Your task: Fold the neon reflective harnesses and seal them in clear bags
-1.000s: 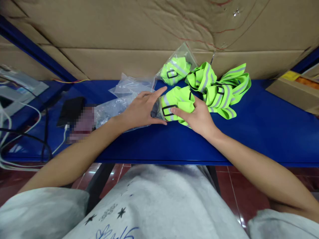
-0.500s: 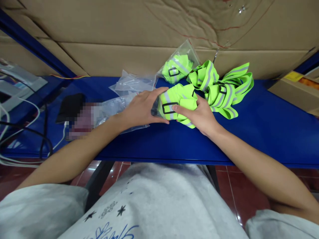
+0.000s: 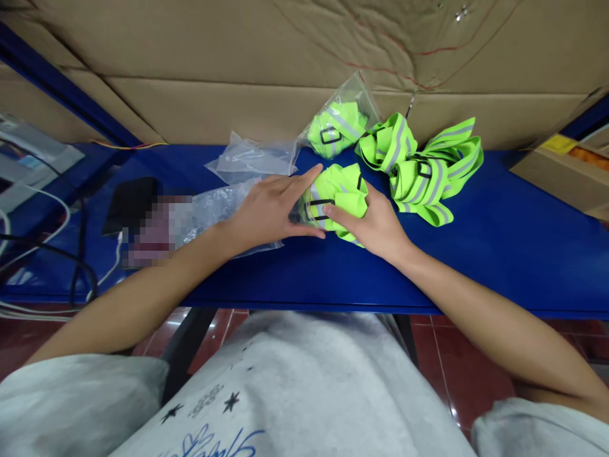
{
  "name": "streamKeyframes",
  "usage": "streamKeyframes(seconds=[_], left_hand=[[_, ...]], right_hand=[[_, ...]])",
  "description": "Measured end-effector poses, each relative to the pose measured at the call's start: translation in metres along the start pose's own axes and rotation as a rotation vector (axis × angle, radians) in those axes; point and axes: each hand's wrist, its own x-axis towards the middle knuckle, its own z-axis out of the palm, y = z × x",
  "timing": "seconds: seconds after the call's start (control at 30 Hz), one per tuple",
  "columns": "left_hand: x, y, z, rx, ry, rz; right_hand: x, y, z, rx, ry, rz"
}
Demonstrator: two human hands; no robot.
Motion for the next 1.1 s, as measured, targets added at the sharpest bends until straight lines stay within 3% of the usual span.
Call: streamKeyframes(seconds=[0.33,0.57,0.77,0.87,0.97,1.1], left_hand=[[-0.001,0.005,0.006,-0.251,-0.049,0.000],[0.001,0.020,0.007,0.048,-0.043,0.024],[0.001,0.022,0.002,-0.008,-0.029,0.080],[0.001,0.020,-0.001,-0.033,-0.025,0.064],[0.002,0.018,-0.006,-0.012,0.001,0.040],[0.003,0.015,-0.008,0.015,-0.015,0.004]], right_hand=[[-0.007,0.002,0.011,0.225,-0.104,0.107],[-0.009,-0.001,0.011,-0.083,-0.056,-0.135],[-0.012,-0.011,0.007,-0.260,-0.111,-0.149],[-0.009,-0.009,0.005,-0.232,-0.133,-0.173],[-0.002,-0.004,0.003,-0.140,-0.035,-0.178],[0.003,0.003,0.004,0.009,0.079,-0.076]])
